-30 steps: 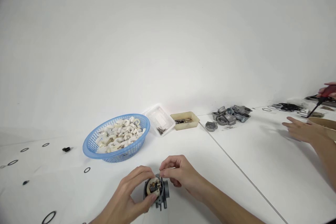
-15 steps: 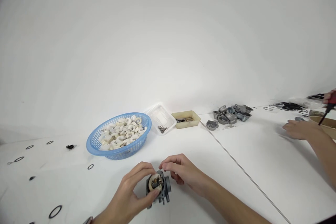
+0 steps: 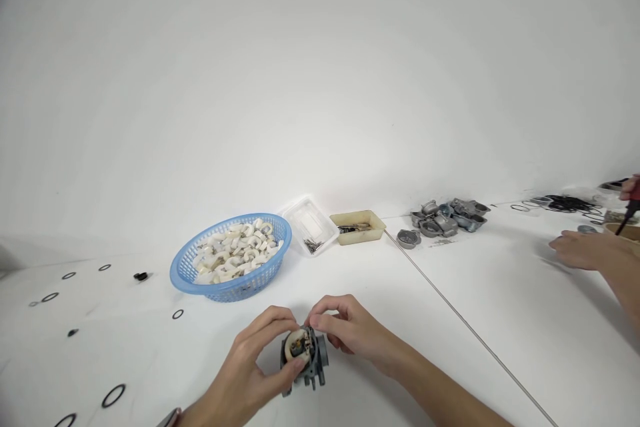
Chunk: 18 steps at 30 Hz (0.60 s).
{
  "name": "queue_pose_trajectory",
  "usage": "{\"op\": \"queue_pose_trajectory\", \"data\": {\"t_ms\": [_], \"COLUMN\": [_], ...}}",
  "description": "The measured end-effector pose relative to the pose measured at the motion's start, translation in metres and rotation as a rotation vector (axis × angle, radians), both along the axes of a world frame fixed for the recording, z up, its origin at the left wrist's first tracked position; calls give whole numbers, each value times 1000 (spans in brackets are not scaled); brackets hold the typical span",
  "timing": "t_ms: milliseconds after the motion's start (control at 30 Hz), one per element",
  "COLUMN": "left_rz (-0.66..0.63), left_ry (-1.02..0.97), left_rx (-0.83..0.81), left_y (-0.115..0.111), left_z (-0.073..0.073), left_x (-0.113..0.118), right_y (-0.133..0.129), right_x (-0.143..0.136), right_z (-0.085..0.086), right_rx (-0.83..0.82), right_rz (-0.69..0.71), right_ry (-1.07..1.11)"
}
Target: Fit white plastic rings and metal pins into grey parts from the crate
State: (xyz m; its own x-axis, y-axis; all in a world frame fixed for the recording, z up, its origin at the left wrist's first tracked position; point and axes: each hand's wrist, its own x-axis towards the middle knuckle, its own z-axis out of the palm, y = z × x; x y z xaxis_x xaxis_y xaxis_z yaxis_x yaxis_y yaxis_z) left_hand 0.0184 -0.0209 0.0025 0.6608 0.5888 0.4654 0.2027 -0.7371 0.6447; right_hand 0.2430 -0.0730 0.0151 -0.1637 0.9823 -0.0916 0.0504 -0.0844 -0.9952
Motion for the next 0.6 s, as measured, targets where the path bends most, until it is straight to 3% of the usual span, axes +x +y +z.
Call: {"op": "queue_pose_trajectory", "data": {"t_ms": [600], "left_rz": [-9], "left_ry": [-10], "left_rx": [56], "left_y": [2], "left_z": [-1], "left_x": [0], "right_y": [-8], "right_x": [2], "right_z": [10], "right_rx": [119], "right_rz": [38], "right_ry": [2]}}
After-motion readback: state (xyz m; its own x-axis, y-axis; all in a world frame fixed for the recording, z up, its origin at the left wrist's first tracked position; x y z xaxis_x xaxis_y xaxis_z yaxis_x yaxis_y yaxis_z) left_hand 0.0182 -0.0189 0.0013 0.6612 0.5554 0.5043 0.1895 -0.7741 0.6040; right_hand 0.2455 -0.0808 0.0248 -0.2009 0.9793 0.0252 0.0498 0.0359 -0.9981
